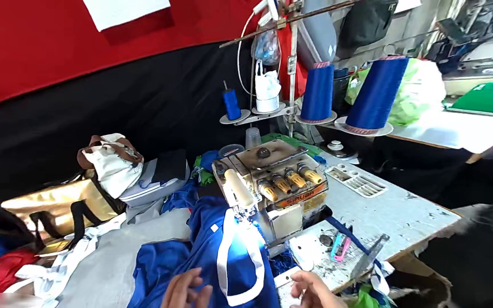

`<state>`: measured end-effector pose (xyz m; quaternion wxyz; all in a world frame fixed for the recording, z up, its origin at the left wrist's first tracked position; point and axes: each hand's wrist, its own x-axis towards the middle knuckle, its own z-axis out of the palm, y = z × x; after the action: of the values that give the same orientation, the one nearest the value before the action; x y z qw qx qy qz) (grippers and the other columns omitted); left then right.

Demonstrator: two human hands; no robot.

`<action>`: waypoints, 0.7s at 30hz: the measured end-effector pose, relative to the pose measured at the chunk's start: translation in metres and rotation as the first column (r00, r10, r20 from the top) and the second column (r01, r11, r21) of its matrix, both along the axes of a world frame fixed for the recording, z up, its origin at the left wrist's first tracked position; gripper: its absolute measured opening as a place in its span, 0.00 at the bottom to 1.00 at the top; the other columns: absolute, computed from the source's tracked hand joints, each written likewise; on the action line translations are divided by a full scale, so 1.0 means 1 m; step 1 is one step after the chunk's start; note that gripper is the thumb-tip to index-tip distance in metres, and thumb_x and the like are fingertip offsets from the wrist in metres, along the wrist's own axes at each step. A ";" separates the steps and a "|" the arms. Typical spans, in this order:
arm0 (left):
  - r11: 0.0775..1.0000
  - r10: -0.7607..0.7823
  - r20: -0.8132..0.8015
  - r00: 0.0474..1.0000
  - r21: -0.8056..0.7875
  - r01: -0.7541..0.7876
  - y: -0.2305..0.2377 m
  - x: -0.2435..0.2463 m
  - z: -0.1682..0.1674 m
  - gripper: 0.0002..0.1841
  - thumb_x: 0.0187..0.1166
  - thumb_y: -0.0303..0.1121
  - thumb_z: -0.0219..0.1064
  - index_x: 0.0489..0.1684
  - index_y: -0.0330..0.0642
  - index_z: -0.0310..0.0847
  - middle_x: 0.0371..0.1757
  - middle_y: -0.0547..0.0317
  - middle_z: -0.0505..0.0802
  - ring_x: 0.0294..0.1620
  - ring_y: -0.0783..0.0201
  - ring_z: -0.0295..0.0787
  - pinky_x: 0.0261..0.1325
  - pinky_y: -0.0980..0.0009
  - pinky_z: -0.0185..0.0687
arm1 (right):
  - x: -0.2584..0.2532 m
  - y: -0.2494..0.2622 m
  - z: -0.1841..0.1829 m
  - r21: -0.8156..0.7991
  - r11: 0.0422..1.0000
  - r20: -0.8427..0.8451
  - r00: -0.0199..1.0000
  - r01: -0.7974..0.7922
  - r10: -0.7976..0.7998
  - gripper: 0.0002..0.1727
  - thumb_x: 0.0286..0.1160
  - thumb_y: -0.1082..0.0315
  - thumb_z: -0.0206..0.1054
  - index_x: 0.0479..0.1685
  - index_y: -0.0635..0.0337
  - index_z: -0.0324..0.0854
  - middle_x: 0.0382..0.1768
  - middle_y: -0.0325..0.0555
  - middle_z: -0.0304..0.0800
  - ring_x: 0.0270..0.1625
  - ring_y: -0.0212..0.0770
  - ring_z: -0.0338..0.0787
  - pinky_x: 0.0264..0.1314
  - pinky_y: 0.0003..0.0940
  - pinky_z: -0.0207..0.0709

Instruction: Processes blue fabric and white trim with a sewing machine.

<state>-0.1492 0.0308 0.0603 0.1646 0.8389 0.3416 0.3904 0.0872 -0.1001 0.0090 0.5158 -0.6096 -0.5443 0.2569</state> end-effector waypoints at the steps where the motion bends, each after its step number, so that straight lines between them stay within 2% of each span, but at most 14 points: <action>1: 0.999 0.001 0.019 1.000 -0.047 -0.001 -0.007 0.012 0.002 0.19 0.82 0.31 0.65 0.59 0.18 0.80 0.46 0.35 0.90 0.38 0.57 0.89 0.41 0.66 0.86 | 0.002 0.000 0.006 0.055 0.998 0.109 0.993 0.039 -0.045 0.22 0.77 0.73 0.68 0.65 0.80 0.74 0.51 0.67 0.87 0.42 0.52 0.91 0.44 0.44 0.86; 3: 0.990 0.041 -0.007 0.999 -0.138 -0.041 -0.018 0.032 0.003 0.27 0.81 0.36 0.68 0.67 0.16 0.73 0.51 0.31 0.88 0.40 0.51 0.89 0.42 0.59 0.87 | 0.004 0.005 0.014 0.235 0.971 0.293 0.948 0.055 -0.124 0.15 0.77 0.71 0.70 0.55 0.75 0.82 0.52 0.69 0.88 0.51 0.55 0.91 0.55 0.43 0.86; 5: 0.979 0.094 -0.036 0.995 -0.176 -0.099 -0.022 0.045 -0.004 0.34 0.77 0.38 0.73 0.73 0.16 0.67 0.56 0.26 0.85 0.43 0.45 0.89 0.45 0.54 0.88 | -0.002 0.013 0.023 0.327 0.945 0.393 0.912 -0.019 -0.118 0.11 0.78 0.71 0.69 0.51 0.70 0.86 0.53 0.68 0.87 0.59 0.57 0.89 0.65 0.42 0.83; 7: 0.986 0.115 0.031 0.993 -0.127 -0.110 -0.022 0.050 -0.014 0.32 0.72 0.29 0.74 0.71 0.14 0.68 0.50 0.30 0.87 0.40 0.50 0.89 0.43 0.59 0.88 | -0.012 0.022 0.029 0.340 0.930 0.475 0.879 -0.139 -0.042 0.10 0.79 0.72 0.68 0.52 0.68 0.87 0.57 0.67 0.88 0.65 0.59 0.88 0.72 0.45 0.81; 9: 0.989 0.054 0.196 0.979 -0.149 -0.024 -0.017 0.045 -0.019 0.30 0.68 0.20 0.69 0.69 0.11 0.65 0.42 0.39 0.87 0.38 0.60 0.87 0.44 0.67 0.87 | -0.022 0.032 0.029 0.347 0.902 0.544 0.839 -0.255 0.028 0.11 0.80 0.73 0.66 0.55 0.68 0.87 0.61 0.66 0.89 0.71 0.61 0.86 0.81 0.50 0.73; 10: 0.979 0.018 0.287 0.958 -0.200 0.042 -0.016 0.039 -0.017 0.29 0.69 0.18 0.67 0.68 0.11 0.63 0.42 0.44 0.86 0.40 0.65 0.86 0.46 0.70 0.85 | -0.027 0.036 0.027 0.342 0.891 0.584 0.810 -0.299 0.048 0.12 0.80 0.73 0.66 0.57 0.68 0.87 0.61 0.65 0.89 0.72 0.60 0.86 0.83 0.51 0.70; 12: 0.933 -0.012 0.449 0.894 -0.317 0.171 -0.016 0.029 -0.009 0.24 0.72 0.17 0.64 0.67 0.15 0.64 0.44 0.54 0.85 0.44 0.73 0.85 0.52 0.74 0.84 | -0.034 0.042 0.024 0.313 0.882 0.641 0.764 -0.353 0.078 0.14 0.81 0.72 0.66 0.59 0.68 0.86 0.58 0.61 0.92 0.68 0.56 0.90 0.84 0.52 0.68; 13: 0.903 -0.016 0.515 0.857 -0.360 0.233 -0.016 0.024 -0.004 0.22 0.73 0.17 0.64 0.65 0.20 0.65 0.45 0.61 0.85 0.45 0.75 0.86 0.54 0.74 0.85 | -0.037 0.043 0.023 0.304 0.882 0.647 0.758 -0.360 0.086 0.14 0.81 0.72 0.65 0.60 0.68 0.85 0.56 0.60 0.93 0.66 0.55 0.91 0.83 0.52 0.68; 15: 0.830 -0.042 0.619 0.784 -0.415 0.372 -0.016 0.019 0.001 0.18 0.75 0.16 0.63 0.63 0.30 0.69 0.47 0.68 0.88 0.47 0.75 0.89 0.56 0.72 0.87 | -0.041 0.045 0.024 0.316 0.888 0.630 0.774 -0.333 0.066 0.12 0.81 0.72 0.65 0.57 0.66 0.86 0.51 0.58 0.93 0.60 0.53 0.93 0.81 0.50 0.71; 18: 0.712 -0.024 0.743 0.669 -0.457 0.533 -0.018 0.019 0.000 0.16 0.78 0.16 0.58 0.61 0.40 0.75 0.46 0.69 0.93 0.48 0.73 0.91 0.58 0.69 0.87 | -0.038 0.044 0.029 0.352 0.891 0.608 0.794 -0.286 0.015 0.11 0.82 0.68 0.66 0.53 0.64 0.88 0.43 0.55 0.94 0.53 0.51 0.94 0.78 0.46 0.73; 21: 0.648 0.018 0.777 0.630 -0.489 0.584 -0.022 0.022 -0.001 0.16 0.79 0.15 0.56 0.58 0.42 0.77 0.46 0.68 0.94 0.47 0.72 0.92 0.59 0.69 0.88 | -0.031 0.039 0.032 0.379 0.873 0.590 0.807 -0.308 0.029 0.10 0.85 0.65 0.64 0.43 0.62 0.87 0.40 0.54 0.91 0.52 0.48 0.92 0.80 0.42 0.72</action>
<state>-0.1271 0.0087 0.0596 0.6575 0.5284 0.2186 0.4907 0.0567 -0.0607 0.0412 0.4332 -0.4667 -0.7707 -0.0252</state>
